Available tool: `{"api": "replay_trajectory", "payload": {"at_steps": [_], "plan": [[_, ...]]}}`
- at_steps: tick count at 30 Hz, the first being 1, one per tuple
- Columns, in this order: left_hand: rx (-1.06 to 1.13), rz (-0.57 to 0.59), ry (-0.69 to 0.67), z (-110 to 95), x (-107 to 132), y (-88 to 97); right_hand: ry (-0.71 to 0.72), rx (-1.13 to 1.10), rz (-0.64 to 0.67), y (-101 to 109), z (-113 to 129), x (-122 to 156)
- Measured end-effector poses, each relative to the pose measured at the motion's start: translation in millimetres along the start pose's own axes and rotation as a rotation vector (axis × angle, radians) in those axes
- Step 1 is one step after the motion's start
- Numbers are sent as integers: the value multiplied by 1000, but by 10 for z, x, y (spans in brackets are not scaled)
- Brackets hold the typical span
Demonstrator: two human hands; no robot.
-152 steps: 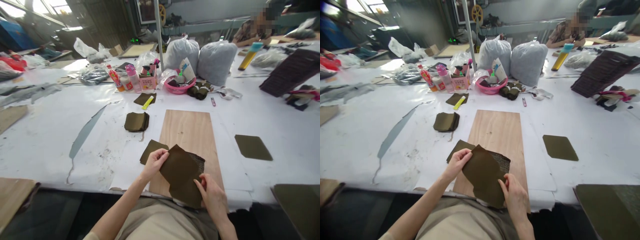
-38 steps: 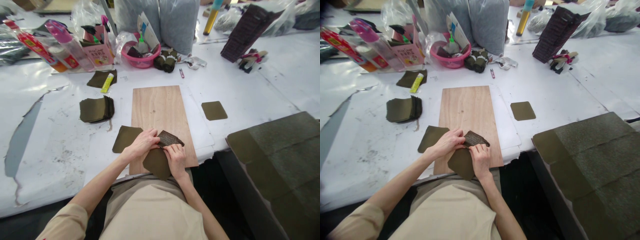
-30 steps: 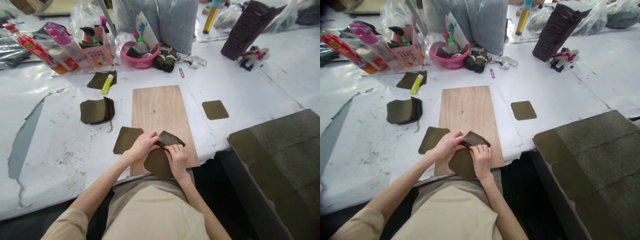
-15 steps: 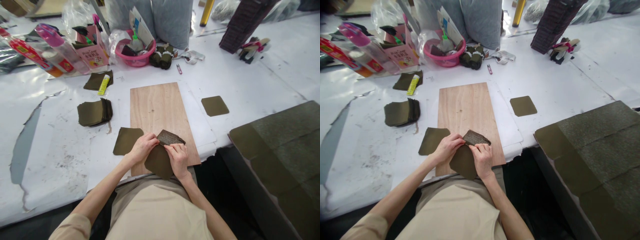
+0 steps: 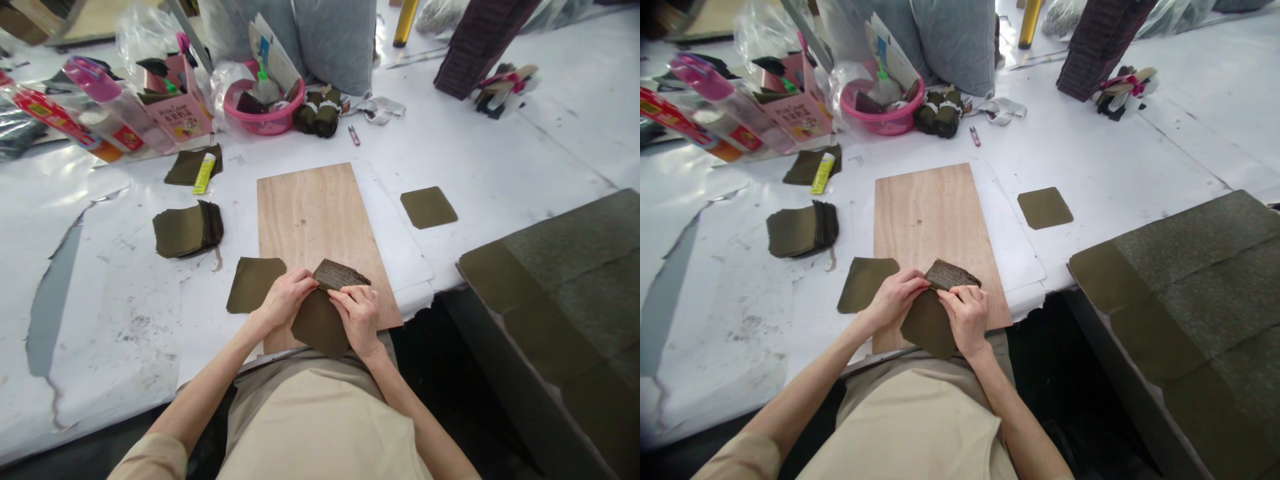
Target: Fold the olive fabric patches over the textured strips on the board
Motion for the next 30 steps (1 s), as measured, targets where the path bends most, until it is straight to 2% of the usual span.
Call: {"api": "replay_trajectory", "payload": {"at_steps": [7,13,30], "plan": [[7,-21,-38,-7,30,-17,-32,26,23,-48,-51,2],[-86,-13,-91,-2,69,-33,-45,41,32,-67,-65,5],[-125,-19,-99,-33,88,-89,-33,82,61,-84,-44,-1]]}}
Point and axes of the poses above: each hand's wrist, its own x-axis away from the middle knuckle, its own y-axis out of the back of the hand, z = x × y, the point moved 7 cm from there along -x, towards the middle knuckle, and after that the axes turned 10 degrees about z, right-handed, at the moved point
